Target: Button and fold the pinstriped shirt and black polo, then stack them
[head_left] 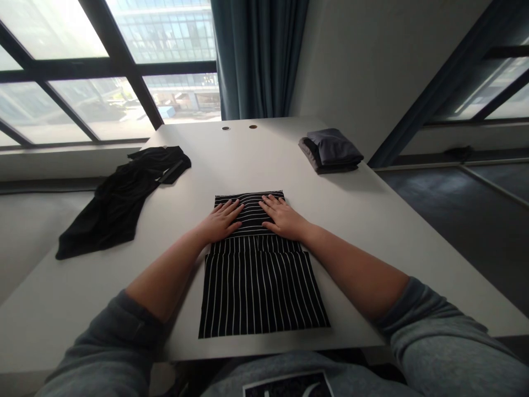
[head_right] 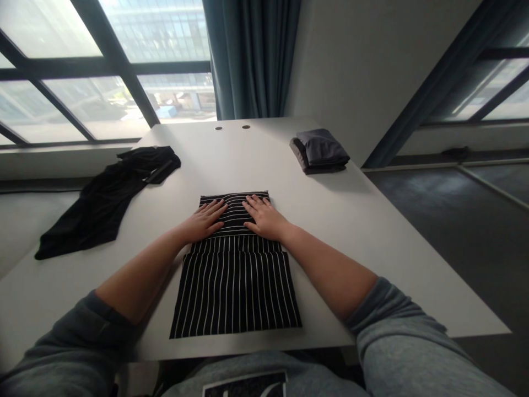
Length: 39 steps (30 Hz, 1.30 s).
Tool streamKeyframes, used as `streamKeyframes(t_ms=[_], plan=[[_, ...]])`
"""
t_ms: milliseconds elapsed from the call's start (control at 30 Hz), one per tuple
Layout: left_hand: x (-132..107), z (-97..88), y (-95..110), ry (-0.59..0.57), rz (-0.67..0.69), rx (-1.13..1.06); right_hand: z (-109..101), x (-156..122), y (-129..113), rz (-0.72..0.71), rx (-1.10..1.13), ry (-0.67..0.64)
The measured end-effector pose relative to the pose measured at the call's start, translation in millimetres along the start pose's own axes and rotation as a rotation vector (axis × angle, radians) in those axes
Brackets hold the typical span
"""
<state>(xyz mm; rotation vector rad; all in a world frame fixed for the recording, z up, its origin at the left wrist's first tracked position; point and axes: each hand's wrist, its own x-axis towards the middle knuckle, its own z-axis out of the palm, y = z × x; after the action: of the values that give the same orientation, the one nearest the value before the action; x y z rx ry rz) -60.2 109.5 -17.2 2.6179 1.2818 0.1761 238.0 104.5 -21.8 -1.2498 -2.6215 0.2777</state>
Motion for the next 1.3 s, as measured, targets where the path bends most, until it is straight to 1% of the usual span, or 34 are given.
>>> streamKeyframes(t_ms=[67,133,233,333,433,467,533,600,633,667,733,800,867,933,1000,1067,1200,1233,1300], plan=[[-1,3.6,-5,-0.025,-0.003,0.005,5,0,1,0.030,-0.007,-0.055],[-3,5.5,-9,-0.024,0.002,0.003,8,-1,2,0.046,-0.005,-0.073],[-5,6.2,-10,-0.022,0.003,-0.005,11,0,4,0.054,0.003,-0.073],[-7,6.0,-8,-0.013,0.004,-0.016,9,0,4,0.051,0.007,-0.077],[-8,4.4,-6,0.033,-0.003,-0.043,5,-3,4,0.024,0.020,-0.063],[-7,3.2,-7,0.066,-0.034,-0.056,3,-4,6,0.011,0.029,-0.046],[-5,-0.5,-11,0.171,-0.178,-0.080,0,-5,12,0.029,0.037,0.014],[-1,-5.3,-20,0.267,-0.382,-0.104,-2,-6,21,0.145,0.025,0.076],[0,-7.6,-24,0.292,-0.466,-0.116,-1,-6,26,0.236,0.017,0.094],[1,-9.5,-28,0.299,-0.520,-0.128,0,-6,31,0.328,0.014,0.100],[0,-11.5,-32,0.286,-0.534,-0.145,4,-6,39,0.461,0.025,0.095],[-4,-11.0,-30,0.280,-0.495,-0.141,7,-7,42,0.509,0.046,0.091],[-9,-9.6,-25,0.279,-0.464,-0.151,8,-9,41,0.506,0.064,0.079],[-12,-9.2,-20,0.273,-0.430,-0.219,5,-10,37,0.487,0.111,0.051],[-14,-10.9,-17,0.268,-0.391,-0.306,-1,-11,33,0.467,0.198,0.034],[-15,-14.1,-17,0.252,-0.388,-0.330,-8,-14,28,0.466,0.294,0.050],[-19,-17.1,-18,0.188,-0.511,-0.152,-15,-22,14,0.416,0.427,0.092],[-21,-16.0,-16,0.184,-0.525,-0.104,-16,-24,10,0.397,0.457,0.093],[-23,-11.4,-13,0.205,-0.510,-0.054,-17,-28,0,0.370,0.509,0.100]])
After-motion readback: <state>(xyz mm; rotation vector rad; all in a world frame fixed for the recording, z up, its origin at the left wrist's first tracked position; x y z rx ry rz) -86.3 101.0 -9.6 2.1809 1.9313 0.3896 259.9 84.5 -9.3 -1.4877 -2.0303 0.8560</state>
